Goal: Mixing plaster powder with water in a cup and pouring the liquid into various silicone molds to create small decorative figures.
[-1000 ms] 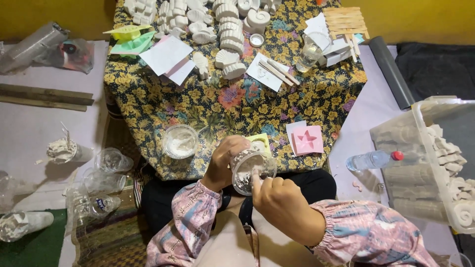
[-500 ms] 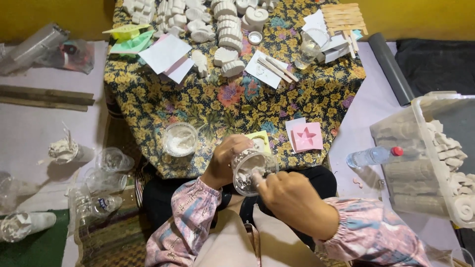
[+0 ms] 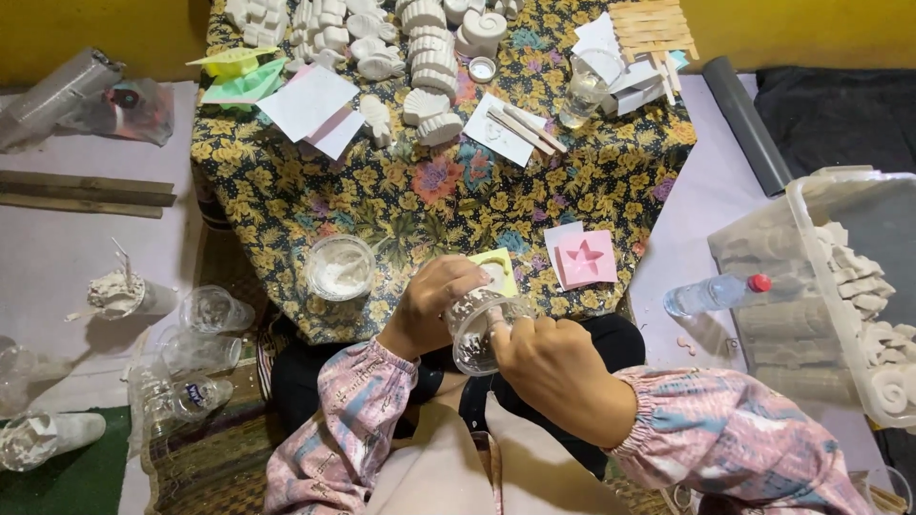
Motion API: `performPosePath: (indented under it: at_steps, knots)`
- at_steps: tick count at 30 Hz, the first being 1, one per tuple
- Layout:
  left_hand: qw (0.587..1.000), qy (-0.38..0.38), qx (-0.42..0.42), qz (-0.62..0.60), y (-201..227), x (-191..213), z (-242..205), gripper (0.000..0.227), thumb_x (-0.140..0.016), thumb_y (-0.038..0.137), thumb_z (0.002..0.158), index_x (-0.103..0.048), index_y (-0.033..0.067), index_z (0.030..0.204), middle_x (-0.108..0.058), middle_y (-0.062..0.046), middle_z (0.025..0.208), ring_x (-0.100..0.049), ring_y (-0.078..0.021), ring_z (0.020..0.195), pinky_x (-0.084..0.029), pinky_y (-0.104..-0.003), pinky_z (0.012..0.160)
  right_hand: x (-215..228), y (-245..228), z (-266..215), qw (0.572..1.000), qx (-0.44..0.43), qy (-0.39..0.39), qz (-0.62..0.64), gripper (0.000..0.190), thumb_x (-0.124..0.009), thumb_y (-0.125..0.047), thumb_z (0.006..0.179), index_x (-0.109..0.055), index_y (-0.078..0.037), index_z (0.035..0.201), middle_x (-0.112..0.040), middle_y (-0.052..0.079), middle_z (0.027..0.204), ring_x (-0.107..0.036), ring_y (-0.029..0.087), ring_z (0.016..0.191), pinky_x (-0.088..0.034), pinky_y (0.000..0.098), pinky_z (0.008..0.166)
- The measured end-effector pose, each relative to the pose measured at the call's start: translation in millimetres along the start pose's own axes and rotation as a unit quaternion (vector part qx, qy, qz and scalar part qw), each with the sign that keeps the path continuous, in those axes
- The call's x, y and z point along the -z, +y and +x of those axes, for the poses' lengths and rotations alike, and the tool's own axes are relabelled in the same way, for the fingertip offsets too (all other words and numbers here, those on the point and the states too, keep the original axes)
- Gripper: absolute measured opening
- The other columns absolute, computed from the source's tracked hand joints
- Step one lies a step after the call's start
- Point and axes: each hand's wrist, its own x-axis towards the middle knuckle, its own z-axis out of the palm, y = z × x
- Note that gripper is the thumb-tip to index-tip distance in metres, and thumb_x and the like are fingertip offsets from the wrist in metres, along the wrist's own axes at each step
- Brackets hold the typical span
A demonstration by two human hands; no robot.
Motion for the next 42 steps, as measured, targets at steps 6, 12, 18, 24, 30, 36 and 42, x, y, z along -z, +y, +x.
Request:
performPosePath:
  at_steps: [6, 12, 18, 24, 30, 36, 42]
  knots:
    - [0.997, 0.051, -0.057, 0.016, -23, -17, -14, 0.027, -0.078, 0.029, 0.087, -0.073, 0.0096, 0.105, -0.072, -0.009, 0.100, -0.069, -0.0349, 0.089, -0.055, -0.046, 0.077, -39, 2, -1, 0.971, -0.040, -0.066, 0.225, 0.017, -0.058, -0.004, 0.075, -0.053, -0.011, 0.061, -0.045, 0.005, 0.046, -0.052, 0.024, 0.042, -0.038, 0.0314, 0.041]
    - [0.991, 0.079, -0.078, 0.077, -19, -17, -16, 0.020, -0.072, 0.024, 0.093, -0.073, 0.0096, 0.107, -0.069, -0.011, 0.095, -0.067, -0.0335, 0.081, -0.056, -0.045, 0.071, -34, 25, 4, 0.794, -0.173, -0.173, 0.556, 0.019, -0.061, -0.011, 0.089, -0.075, 0.000, 0.096, -0.076, 0.022, 0.082, -0.074, 0.044, 0.083, -0.058, 0.0479, 0.068]
    - [0.987, 0.074, -0.101, 0.097, -26, -12, -25, 0.024, -0.064, 0.013, 0.097, -0.073, 0.0103, 0.119, -0.066, -0.013, 0.096, -0.067, -0.0340, 0.082, -0.058, -0.044, 0.070, -41, 32, -23, 0.582, -0.247, -0.107, 0.767, 0.031, -0.055, -0.007, 0.092, -0.079, 0.008, 0.105, -0.079, 0.023, 0.080, -0.064, 0.022, 0.078, -0.055, 0.0423, 0.074]
    - [0.985, 0.044, -0.105, 0.132, -47, -12, -35, 0.043, -0.078, 0.030, 0.085, -0.069, 0.0123, 0.122, -0.067, -0.013, 0.102, -0.068, -0.0316, 0.088, -0.059, -0.042, 0.068, -37, 26, -42, 0.669, -0.334, -0.042, 0.663, 0.030, -0.060, -0.002, 0.091, -0.076, 0.000, 0.116, -0.079, 0.024, 0.108, -0.065, 0.038, 0.117, -0.052, 0.0496, 0.097]
    - [0.968, 0.002, -0.131, 0.212, -44, -6, -25, 0.040, -0.079, 0.022, 0.084, -0.067, 0.0184, 0.123, -0.066, -0.009, 0.099, -0.068, -0.0273, 0.085, -0.061, -0.036, 0.065, -59, -6, -46, 0.932, -0.199, 0.048, 0.301, 0.021, -0.059, -0.015, 0.091, -0.067, -0.022, 0.073, -0.058, -0.008, 0.049, -0.058, 0.016, 0.044, -0.046, 0.0230, 0.045]
    - [0.949, -0.007, -0.161, 0.270, -34, -4, -11, 0.028, -0.072, 0.023, 0.093, -0.068, 0.0233, 0.120, -0.064, -0.004, 0.098, -0.067, -0.0218, 0.082, -0.059, -0.030, 0.058, -62, 5, -43, 0.679, -0.271, -0.072, 0.679, 0.016, -0.061, -0.003, 0.085, -0.075, -0.005, 0.077, -0.067, 0.008, 0.057, -0.053, 0.009, 0.064, -0.051, 0.0319, 0.059]
    - [0.945, -0.031, -0.173, 0.275, -44, -1, -13, 0.036, -0.076, 0.021, 0.087, -0.067, 0.0243, 0.122, -0.063, -0.004, 0.096, -0.066, -0.0215, 0.080, -0.060, -0.029, 0.056, -106, -2, -79, 0.273, -0.272, -0.065, 0.921, 0.033, -0.054, -0.003, 0.094, -0.071, 0.010, 0.120, -0.030, -0.008, 0.047, -0.025, 0.001, 0.035, -0.022, 0.0191, 0.036]
